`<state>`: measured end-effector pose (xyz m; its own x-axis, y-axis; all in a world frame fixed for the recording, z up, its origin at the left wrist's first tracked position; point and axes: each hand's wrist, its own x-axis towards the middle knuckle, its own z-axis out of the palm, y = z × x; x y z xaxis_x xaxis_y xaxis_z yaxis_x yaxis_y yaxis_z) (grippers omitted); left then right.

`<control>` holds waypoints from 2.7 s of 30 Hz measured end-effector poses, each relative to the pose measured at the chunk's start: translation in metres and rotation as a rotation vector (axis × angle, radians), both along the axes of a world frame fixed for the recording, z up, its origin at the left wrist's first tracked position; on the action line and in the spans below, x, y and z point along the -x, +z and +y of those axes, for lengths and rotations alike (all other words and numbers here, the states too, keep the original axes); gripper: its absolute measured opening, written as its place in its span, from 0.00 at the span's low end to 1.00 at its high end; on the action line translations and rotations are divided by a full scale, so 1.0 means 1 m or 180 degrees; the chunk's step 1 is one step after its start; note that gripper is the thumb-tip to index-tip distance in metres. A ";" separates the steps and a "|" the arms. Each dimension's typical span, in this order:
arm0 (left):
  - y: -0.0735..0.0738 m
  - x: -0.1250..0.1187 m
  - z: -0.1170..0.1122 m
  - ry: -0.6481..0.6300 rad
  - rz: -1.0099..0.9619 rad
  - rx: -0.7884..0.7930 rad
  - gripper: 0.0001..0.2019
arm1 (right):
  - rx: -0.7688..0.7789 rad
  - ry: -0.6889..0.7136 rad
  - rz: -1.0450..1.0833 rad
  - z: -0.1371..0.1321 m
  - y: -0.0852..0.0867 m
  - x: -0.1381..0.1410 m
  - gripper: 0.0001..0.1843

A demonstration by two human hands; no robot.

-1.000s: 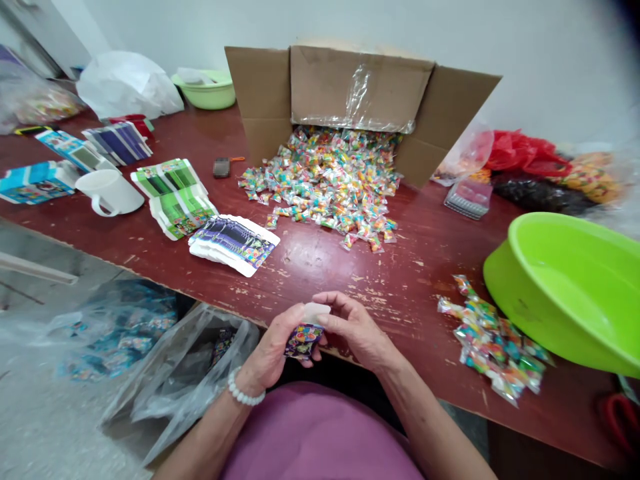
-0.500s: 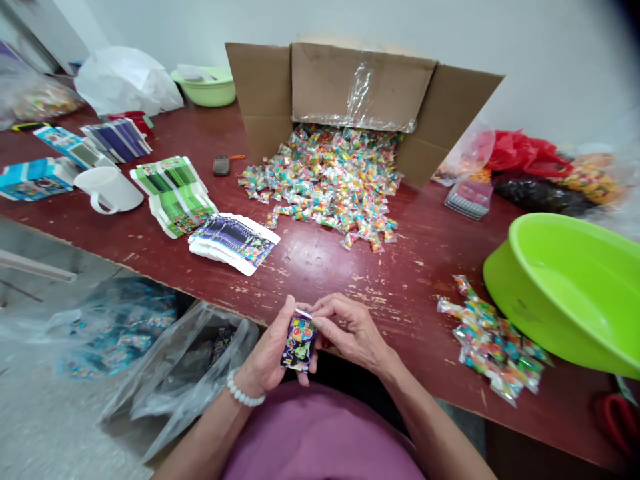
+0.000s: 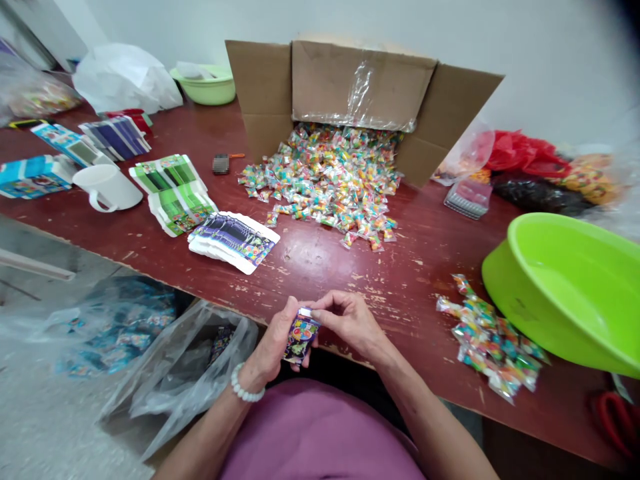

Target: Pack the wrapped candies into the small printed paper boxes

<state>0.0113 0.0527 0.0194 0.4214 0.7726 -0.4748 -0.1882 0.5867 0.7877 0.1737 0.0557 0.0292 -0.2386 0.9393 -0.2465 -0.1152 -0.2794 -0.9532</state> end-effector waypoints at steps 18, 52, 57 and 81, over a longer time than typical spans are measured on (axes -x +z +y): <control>-0.015 0.001 0.003 0.1455 -0.0239 -0.0273 0.15 | -0.2630 0.0418 -0.2818 -0.011 -0.018 0.036 0.42; -0.020 0.069 0.106 0.0043 0.5824 -0.2510 0.26 | -0.2545 -0.0087 -0.2710 0.026 -0.080 0.022 0.09; -0.018 0.068 0.097 0.0292 0.5539 -0.2688 0.17 | -0.2297 -0.0284 -0.2441 0.027 -0.074 0.023 0.09; -0.010 0.027 0.099 0.0135 0.4197 -0.2304 0.11 | -0.0910 -0.0922 -0.1645 0.065 -0.074 0.010 0.29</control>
